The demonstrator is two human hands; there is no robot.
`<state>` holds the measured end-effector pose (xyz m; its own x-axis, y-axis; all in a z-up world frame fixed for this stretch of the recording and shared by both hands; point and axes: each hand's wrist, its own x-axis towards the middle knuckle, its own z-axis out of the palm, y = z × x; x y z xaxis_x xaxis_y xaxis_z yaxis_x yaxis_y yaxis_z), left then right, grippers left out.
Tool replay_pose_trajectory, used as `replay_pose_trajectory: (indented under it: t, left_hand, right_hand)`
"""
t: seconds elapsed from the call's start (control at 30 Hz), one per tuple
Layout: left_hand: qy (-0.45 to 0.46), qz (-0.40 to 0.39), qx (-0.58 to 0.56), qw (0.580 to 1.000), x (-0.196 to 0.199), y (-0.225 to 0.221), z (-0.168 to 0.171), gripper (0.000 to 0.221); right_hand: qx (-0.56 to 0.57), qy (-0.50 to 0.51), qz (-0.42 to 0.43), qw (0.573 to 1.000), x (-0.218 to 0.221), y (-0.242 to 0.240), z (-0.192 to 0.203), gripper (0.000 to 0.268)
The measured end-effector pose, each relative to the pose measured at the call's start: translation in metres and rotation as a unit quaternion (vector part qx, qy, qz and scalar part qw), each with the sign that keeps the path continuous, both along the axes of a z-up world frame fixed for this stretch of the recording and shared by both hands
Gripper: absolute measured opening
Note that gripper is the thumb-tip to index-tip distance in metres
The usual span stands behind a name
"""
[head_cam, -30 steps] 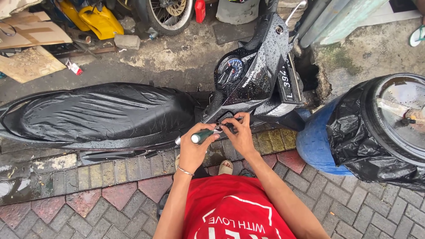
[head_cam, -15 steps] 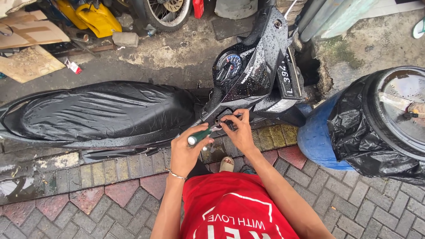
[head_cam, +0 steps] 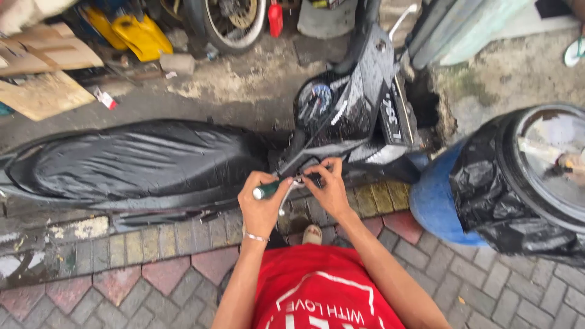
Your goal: The person is using a screwdriver to remove screws and disassemble the front plastic panels of a motorcycle.
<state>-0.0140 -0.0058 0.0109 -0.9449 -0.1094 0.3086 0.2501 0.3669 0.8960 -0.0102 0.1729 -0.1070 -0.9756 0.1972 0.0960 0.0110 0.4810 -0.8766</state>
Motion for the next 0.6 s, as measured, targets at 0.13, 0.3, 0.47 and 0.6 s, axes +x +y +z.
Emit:
replay_pose_trajectory:
  t: [0.13,0.3,0.47,0.6]
  left_hand:
    - [-0.038,0.014,0.019,0.999,0.002,0.002,-0.010,0.030]
    - [-0.092,-0.021,0.024,0.995,0.008,0.001,-0.008,0.026]
    - [-0.122,-0.020,0.026,0.992,0.016,-0.003,-0.006,0.027]
    - [-0.115,-0.029,0.006,0.993,0.020,-0.004,-0.008,0.028]
  right_hand:
    - [-0.001,-0.019,0.005,1.000,-0.002,0.003,0.000,0.015]
    - [-0.009,-0.034,0.012,0.999,-0.002,0.004,0.004,0.013]
    - [-0.051,-0.079,0.050,0.994,0.005,0.018,0.055,0.024]
    - [-0.082,0.032,0.156,0.984,0.041,0.070,0.231,0.055]
